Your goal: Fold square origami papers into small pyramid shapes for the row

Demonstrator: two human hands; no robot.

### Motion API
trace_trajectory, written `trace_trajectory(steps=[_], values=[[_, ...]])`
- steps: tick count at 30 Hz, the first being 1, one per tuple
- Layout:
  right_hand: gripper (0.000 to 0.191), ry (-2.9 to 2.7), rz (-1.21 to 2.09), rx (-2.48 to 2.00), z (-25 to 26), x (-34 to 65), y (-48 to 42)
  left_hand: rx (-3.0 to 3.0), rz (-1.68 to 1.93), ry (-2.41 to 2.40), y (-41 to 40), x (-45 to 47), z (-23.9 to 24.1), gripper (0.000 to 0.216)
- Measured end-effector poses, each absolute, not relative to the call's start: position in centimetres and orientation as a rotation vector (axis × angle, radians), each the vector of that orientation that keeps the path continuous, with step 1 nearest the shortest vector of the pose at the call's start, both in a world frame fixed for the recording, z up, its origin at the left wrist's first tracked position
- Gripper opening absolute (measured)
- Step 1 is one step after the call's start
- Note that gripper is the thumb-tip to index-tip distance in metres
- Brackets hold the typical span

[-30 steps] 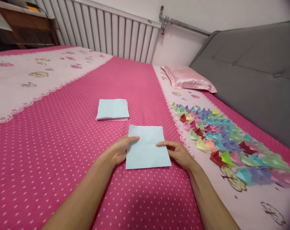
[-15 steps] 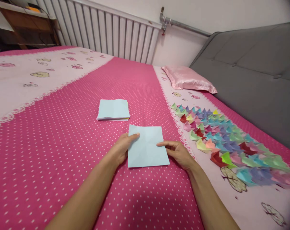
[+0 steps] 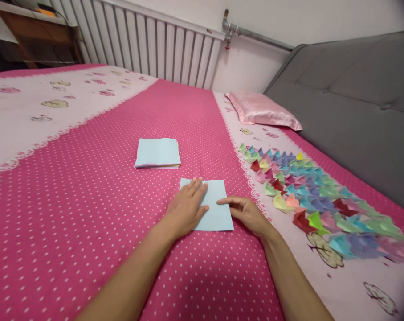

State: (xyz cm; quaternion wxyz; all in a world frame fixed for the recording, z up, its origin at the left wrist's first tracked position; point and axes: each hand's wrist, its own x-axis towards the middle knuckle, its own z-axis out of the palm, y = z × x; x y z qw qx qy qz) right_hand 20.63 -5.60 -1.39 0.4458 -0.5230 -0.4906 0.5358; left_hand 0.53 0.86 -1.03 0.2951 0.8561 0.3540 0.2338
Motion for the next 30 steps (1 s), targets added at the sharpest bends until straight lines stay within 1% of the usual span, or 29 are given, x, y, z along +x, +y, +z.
trace_trajectory(steps=[3, 7, 9, 12, 14, 16, 20, 25, 30], values=[[0.028, -1.216, 1.295, -1.295, -1.6, 20.8, -5.5, 2.322, 0.465, 0.94, 0.6, 0.6, -1.7, 0.054], [0.032, -1.166, 1.144, -1.368, -2.0, 21.1, -5.1, 2.379, 0.425, 0.961, 0.4, 0.5, -1.8, 0.058], [0.034, -1.198, 0.977, -1.419, -1.9, 21.0, -5.0, 2.408, 0.401, 0.964, 0.4, 0.5, -1.7, 0.062], [0.038, -1.392, 0.607, -1.471, -1.2, 20.3, -5.2, 2.425, 0.373, 0.967, 0.3, 0.5, -1.6, 0.066], [0.044, -1.572, 0.481, -1.47, -0.9, 19.6, -5.5, 2.428, 0.374, 0.968, 0.3, 0.5, -1.6, 0.067], [0.048, -1.741, 0.524, -1.462, -0.9, 19.0, -5.7, 2.43, 0.392, 0.958, 0.3, 0.5, -1.7, 0.066], [0.051, -1.955, 0.678, -1.555, -1.7, 18.6, -6.0, 2.419, 0.439, 0.932, 0.3, 0.4, -1.8, 0.066], [0.055, -2.082, 0.617, -1.653, -2.2, 19.0, -5.9, 2.486, 0.403, 0.948, 0.2, 0.4, -1.6, 0.067], [0.057, -2.16, 0.562, -1.686, -2.2, 19.3, -5.8, 2.647, 0.284, 1.009, 0.2, 0.5, -1.5, 0.069]])
